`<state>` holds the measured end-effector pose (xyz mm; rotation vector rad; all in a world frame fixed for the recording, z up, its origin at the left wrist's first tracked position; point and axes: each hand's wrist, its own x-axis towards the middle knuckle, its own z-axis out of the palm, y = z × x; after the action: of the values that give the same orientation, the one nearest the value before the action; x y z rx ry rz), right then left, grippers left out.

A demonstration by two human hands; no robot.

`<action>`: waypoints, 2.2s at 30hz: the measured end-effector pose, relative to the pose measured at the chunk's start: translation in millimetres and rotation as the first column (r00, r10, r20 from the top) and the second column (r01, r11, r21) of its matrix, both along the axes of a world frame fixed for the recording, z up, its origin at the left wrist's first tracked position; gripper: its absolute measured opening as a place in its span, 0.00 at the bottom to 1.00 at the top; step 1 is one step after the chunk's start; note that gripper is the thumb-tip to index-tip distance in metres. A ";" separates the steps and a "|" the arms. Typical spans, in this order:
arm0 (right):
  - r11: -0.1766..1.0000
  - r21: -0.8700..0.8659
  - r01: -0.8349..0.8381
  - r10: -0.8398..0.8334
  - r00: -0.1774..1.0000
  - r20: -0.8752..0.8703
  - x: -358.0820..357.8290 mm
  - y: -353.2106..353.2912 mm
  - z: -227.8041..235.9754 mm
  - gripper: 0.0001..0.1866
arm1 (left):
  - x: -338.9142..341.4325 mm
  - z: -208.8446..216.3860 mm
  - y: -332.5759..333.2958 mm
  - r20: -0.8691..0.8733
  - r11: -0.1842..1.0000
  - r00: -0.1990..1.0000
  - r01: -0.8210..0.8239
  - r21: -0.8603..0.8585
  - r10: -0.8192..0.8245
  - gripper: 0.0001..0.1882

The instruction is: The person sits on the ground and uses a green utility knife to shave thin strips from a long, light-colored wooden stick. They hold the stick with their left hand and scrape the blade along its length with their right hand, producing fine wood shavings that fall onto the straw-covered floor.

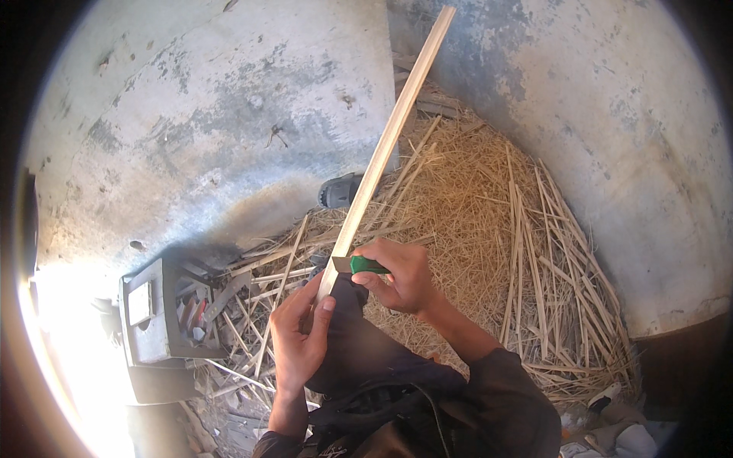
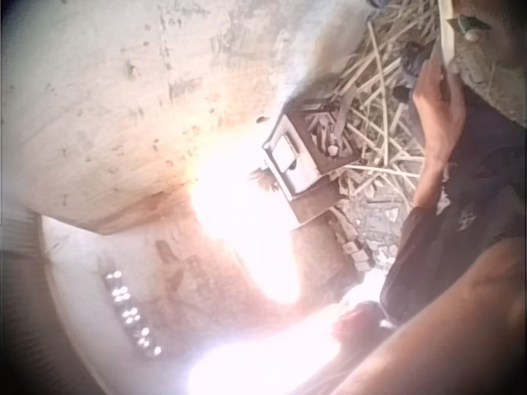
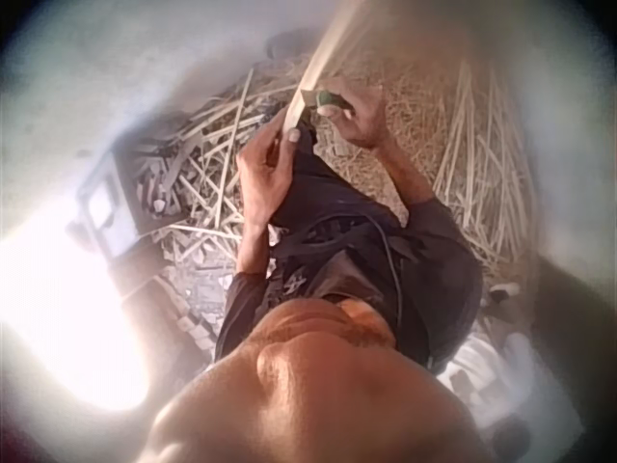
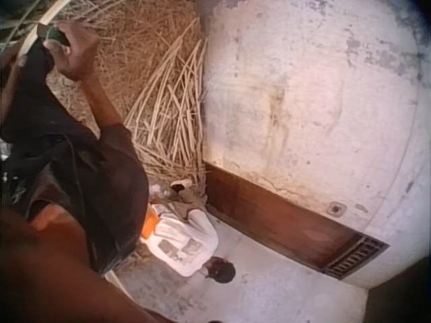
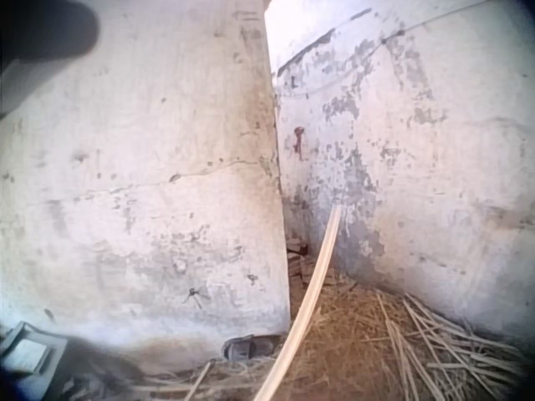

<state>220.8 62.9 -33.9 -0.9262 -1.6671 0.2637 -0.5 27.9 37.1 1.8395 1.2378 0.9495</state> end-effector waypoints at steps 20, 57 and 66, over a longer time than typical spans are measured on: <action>0.965 0.208 0.158 -0.186 0.974 0.126 0.2 1.8 11.5 0.18 | 1.6 -8.5 -3.6 0.089 0.998 0.996 -0.035 0.061 0.030 0.20; 0.998 0.054 0.021 -0.027 0.994 0.111 3.2 -6.2 8.0 0.18 | -14.7 -29.0 -14.6 0.221 0.999 0.975 -0.021 -0.028 0.026 0.20; 0.994 0.107 0.023 -0.034 0.994 0.100 -1.3 -8.8 14.3 0.19 | -9.9 -29.5 -12.6 0.224 1.000 0.975 0.013 0.015 -0.016 0.20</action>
<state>219.5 54.0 -19.6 -0.8959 -1.7424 0.1094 -10.3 15.3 7.6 1.6958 1.0808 1.1254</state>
